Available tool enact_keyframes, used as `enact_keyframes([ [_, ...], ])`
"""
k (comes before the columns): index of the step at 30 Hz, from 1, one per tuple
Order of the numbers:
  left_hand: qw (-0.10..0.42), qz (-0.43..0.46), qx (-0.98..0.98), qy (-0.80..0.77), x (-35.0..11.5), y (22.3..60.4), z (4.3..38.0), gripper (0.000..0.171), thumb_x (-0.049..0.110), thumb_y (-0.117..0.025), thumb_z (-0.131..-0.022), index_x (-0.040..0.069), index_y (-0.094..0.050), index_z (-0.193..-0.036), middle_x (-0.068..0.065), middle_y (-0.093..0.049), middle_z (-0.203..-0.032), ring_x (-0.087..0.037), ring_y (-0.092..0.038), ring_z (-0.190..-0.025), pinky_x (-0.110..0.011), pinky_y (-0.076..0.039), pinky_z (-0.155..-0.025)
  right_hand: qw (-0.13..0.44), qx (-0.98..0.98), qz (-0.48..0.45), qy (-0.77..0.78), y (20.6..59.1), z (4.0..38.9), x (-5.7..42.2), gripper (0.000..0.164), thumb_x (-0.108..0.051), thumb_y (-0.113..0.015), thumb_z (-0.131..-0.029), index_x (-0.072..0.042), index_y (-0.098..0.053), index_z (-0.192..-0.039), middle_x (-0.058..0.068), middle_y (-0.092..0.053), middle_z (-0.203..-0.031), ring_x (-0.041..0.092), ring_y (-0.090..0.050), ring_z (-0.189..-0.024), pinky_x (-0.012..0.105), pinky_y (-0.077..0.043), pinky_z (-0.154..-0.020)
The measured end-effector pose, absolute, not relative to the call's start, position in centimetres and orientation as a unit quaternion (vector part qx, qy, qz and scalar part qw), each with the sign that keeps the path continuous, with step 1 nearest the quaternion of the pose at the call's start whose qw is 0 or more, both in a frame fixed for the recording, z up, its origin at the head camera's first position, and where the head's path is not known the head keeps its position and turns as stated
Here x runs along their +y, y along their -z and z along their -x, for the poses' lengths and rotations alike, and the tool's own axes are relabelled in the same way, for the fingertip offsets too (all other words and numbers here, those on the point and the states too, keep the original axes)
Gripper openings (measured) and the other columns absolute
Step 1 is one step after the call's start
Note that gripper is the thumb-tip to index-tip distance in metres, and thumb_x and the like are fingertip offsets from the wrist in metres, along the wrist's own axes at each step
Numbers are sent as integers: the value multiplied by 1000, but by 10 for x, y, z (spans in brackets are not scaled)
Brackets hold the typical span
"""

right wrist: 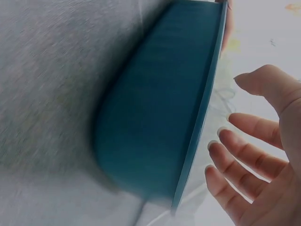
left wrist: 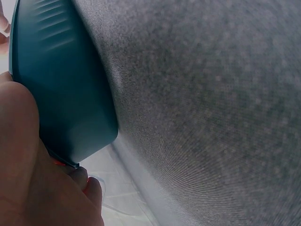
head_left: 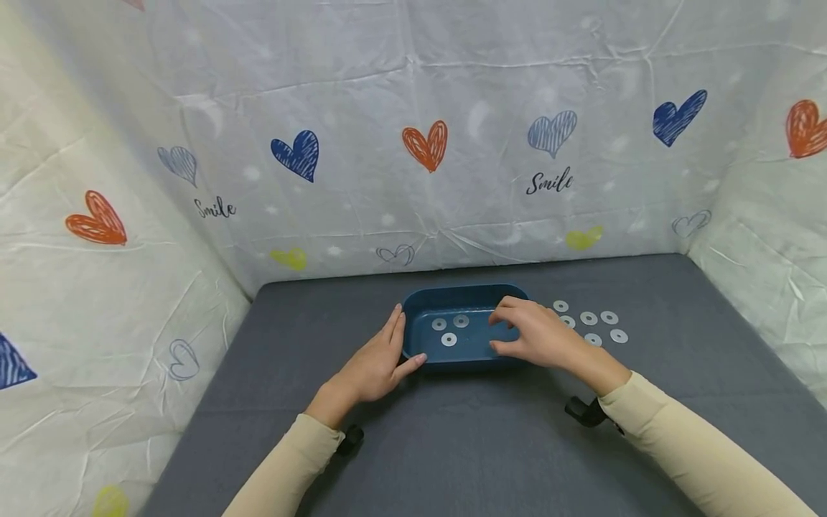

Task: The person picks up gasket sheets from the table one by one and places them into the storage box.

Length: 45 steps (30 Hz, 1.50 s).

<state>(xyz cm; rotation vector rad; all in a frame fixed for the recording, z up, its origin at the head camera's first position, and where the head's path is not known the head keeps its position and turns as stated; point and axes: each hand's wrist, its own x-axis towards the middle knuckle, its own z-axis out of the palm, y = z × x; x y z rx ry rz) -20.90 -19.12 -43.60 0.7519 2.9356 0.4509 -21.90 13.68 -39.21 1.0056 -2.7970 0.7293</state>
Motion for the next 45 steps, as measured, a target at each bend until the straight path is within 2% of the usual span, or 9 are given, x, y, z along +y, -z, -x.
enact_keyframes([
  [7,36,-245,958,-145,-189,434,209,96,65,-37,-104,-3,-4,-162,-17,7,-171,-31,-10,-157,-49,-22,-123,62,-918,-314,-233,394,212,161,25,-24,-80,-90,-12,-75,-111,3,-65,-112,14,-61,-82,33,-51,-71],
  [13,37,-246,958,-144,-188,435,209,97,67,-36,-104,-3,-4,-162,-17,7,-171,-31,-10,-157,-49,-23,-123,76,-919,-307,-236,400,207,183,23,-20,-80,-89,-8,-75,-109,6,-65,-109,22,-63,-90,38,-51,-76],
  [18,37,-245,958,-145,-188,435,209,96,65,-38,-104,-4,-5,-162,-18,5,-171,-31,-10,-157,-49,-23,-123,87,-916,-305,-246,407,203,199,22,-17,-81,-88,-7,-74,-106,5,-65,-104,23,-64,-92,38,-54,-74],
  [25,40,-243,959,-143,-190,436,208,96,65,-37,-104,-3,-3,-162,-19,5,-171,-32,-10,-157,-49,-23,-123,80,-929,-260,-251,415,198,222,24,-15,-80,-90,-8,-73,-112,5,-66,-111,28,-66,-99,44,-55,-78],
  [45,41,-241,958,-150,-190,436,207,95,65,-37,-104,-3,-3,-162,-18,7,-171,-31,-8,-157,-49,-22,-123,76,-949,-199,-232,440,209,263,32,-9,-80,-87,4,-71,-114,17,-66,-109,31,-63,-92,48,-53,-74],
])
